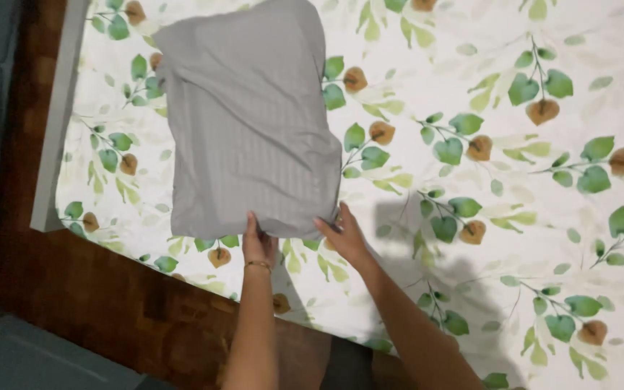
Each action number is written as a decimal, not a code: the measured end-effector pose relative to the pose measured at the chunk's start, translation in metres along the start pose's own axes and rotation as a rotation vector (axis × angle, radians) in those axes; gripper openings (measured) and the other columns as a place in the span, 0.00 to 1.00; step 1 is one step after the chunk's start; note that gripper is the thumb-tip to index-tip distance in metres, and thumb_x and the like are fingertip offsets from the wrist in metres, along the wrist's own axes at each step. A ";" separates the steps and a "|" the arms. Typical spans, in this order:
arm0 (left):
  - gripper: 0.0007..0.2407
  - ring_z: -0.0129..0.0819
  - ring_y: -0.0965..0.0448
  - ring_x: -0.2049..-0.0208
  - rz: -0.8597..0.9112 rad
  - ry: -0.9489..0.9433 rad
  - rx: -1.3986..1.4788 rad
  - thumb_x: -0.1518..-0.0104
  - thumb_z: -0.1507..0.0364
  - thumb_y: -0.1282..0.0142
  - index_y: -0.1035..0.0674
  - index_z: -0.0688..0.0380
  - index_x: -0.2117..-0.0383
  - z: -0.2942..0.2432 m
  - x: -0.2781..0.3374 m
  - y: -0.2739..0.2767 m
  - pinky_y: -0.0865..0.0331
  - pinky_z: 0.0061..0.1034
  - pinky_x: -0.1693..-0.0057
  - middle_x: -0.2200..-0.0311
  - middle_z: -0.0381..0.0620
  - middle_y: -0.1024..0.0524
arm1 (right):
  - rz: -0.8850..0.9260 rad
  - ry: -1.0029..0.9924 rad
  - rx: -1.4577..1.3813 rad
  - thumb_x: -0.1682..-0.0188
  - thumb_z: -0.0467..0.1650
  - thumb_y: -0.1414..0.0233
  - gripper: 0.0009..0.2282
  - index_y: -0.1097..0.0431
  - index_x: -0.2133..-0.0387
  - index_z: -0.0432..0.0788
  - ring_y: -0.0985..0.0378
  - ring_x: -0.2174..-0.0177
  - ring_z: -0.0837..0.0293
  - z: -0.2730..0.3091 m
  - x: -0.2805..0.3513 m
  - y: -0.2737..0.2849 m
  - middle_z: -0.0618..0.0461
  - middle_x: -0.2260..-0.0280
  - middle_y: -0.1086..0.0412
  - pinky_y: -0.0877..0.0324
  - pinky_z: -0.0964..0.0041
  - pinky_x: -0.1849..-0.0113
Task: The person folds a white pillowcase with a green leaf pattern on a bed. They then pick up a grey pillow, insert it into a grey pillowcase, and fold the pillowcase. Finally, they fold a grey pillowcase on the bed.
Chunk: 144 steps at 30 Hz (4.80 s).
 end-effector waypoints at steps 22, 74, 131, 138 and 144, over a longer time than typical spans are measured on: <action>0.22 0.28 0.33 0.84 0.648 0.494 -0.893 0.39 0.51 0.45 0.18 0.61 0.73 0.219 0.223 -0.100 0.41 0.21 0.76 0.81 0.44 0.25 | -0.559 -0.022 -0.279 0.61 0.33 0.36 0.28 0.31 0.49 0.24 0.21 0.59 0.48 0.008 0.205 0.321 0.36 0.55 0.23 0.27 0.60 0.56; 0.17 0.51 0.22 0.47 1.408 -0.932 -1.481 0.37 0.61 0.47 0.24 0.49 0.44 -0.025 0.435 -0.258 0.31 0.45 0.39 0.49 0.52 0.22 | -0.393 0.585 0.656 0.50 0.33 0.44 0.10 0.21 0.56 0.51 0.17 0.60 0.48 0.216 0.339 0.308 0.50 0.61 0.21 0.24 0.55 0.58; 0.34 0.69 0.28 0.44 1.230 -0.554 -1.227 0.44 0.52 0.49 0.37 0.67 0.37 -0.069 0.485 -0.281 0.30 0.55 0.39 0.46 0.76 0.30 | -0.533 0.363 0.159 0.51 0.50 0.40 0.26 0.28 0.48 0.46 0.26 0.59 0.49 0.273 0.358 0.446 0.42 0.60 0.28 0.31 0.50 0.56; 0.35 0.59 0.28 0.40 0.933 -0.766 -1.410 0.51 0.46 0.37 0.28 0.57 0.42 -0.085 0.493 -0.268 0.35 0.50 0.34 0.45 0.62 0.25 | -0.507 0.262 0.364 0.63 0.44 0.31 0.36 0.34 0.44 0.37 0.29 0.46 0.36 0.315 0.403 0.375 0.31 0.50 0.29 0.35 0.41 0.47; 0.37 0.59 0.26 0.42 0.885 -0.684 -1.558 0.51 0.48 0.38 0.28 0.66 0.42 -0.042 0.440 -0.254 0.32 0.48 0.36 0.46 0.65 0.24 | -0.549 0.263 0.254 0.60 0.46 0.31 0.33 0.31 0.49 0.35 0.22 0.56 0.43 0.240 0.352 0.388 0.35 0.57 0.25 0.26 0.51 0.61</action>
Point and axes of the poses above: each hand's wrist, its own x-axis away from the middle knuckle, its own y-axis out of the back of the hand, z = x × y, the point moved 6 cm from there along -x, towards the middle knuckle
